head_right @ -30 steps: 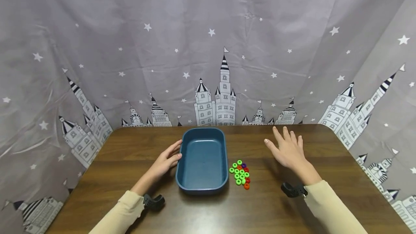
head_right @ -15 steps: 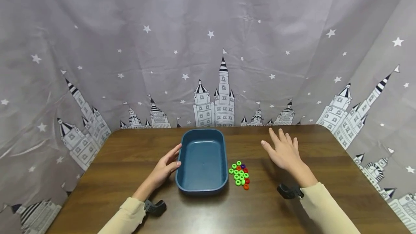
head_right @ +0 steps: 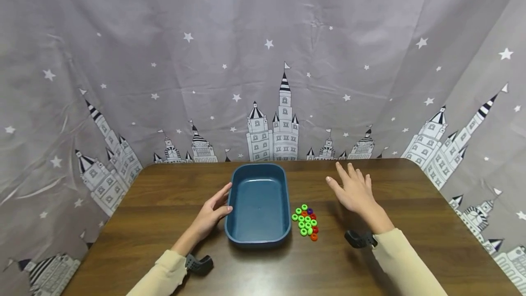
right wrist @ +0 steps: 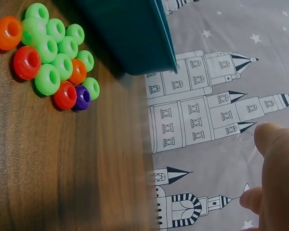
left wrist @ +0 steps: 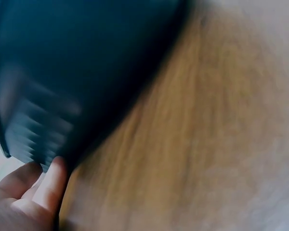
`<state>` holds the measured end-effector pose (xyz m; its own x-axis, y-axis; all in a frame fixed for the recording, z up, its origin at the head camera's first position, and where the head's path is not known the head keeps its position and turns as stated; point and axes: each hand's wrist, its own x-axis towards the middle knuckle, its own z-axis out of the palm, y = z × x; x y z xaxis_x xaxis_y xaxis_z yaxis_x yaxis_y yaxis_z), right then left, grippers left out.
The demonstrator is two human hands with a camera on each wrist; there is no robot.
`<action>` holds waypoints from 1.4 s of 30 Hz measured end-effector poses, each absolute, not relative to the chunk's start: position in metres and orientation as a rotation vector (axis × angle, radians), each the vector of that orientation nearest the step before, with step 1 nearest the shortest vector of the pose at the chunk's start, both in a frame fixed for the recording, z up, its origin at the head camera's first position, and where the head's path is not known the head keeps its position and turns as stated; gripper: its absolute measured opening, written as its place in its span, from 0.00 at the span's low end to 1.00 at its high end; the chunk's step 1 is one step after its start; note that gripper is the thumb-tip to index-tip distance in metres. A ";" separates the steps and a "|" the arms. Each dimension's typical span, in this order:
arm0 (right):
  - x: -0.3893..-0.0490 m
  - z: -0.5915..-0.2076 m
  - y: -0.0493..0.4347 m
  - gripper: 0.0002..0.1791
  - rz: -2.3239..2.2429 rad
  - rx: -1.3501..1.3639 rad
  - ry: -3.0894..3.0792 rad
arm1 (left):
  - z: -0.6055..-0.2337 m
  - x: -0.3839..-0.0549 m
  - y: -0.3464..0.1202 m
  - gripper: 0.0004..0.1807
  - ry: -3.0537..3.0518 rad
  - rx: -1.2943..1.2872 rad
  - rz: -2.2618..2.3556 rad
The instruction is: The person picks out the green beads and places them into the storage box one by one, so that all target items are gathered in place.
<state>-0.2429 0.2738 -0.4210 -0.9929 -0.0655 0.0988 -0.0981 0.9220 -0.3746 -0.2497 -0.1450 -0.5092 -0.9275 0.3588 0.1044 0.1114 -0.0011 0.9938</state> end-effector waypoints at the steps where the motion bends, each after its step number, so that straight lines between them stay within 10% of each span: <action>1: -0.243 -0.421 0.274 0.42 0.593 0.128 -2.999 | -0.510 -0.249 -0.145 0.41 2.080 0.500 2.046; 42: -0.245 -0.494 0.224 0.11 0.979 0.436 -2.755 | -0.508 -0.248 -0.143 0.39 2.148 0.471 2.029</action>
<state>-0.2453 0.2239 -0.4940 -0.9397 -0.2117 0.2687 -0.3338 0.7393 -0.5848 -0.2476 -0.1434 -0.5084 -0.9396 0.3255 0.1058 0.1242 0.0361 0.9916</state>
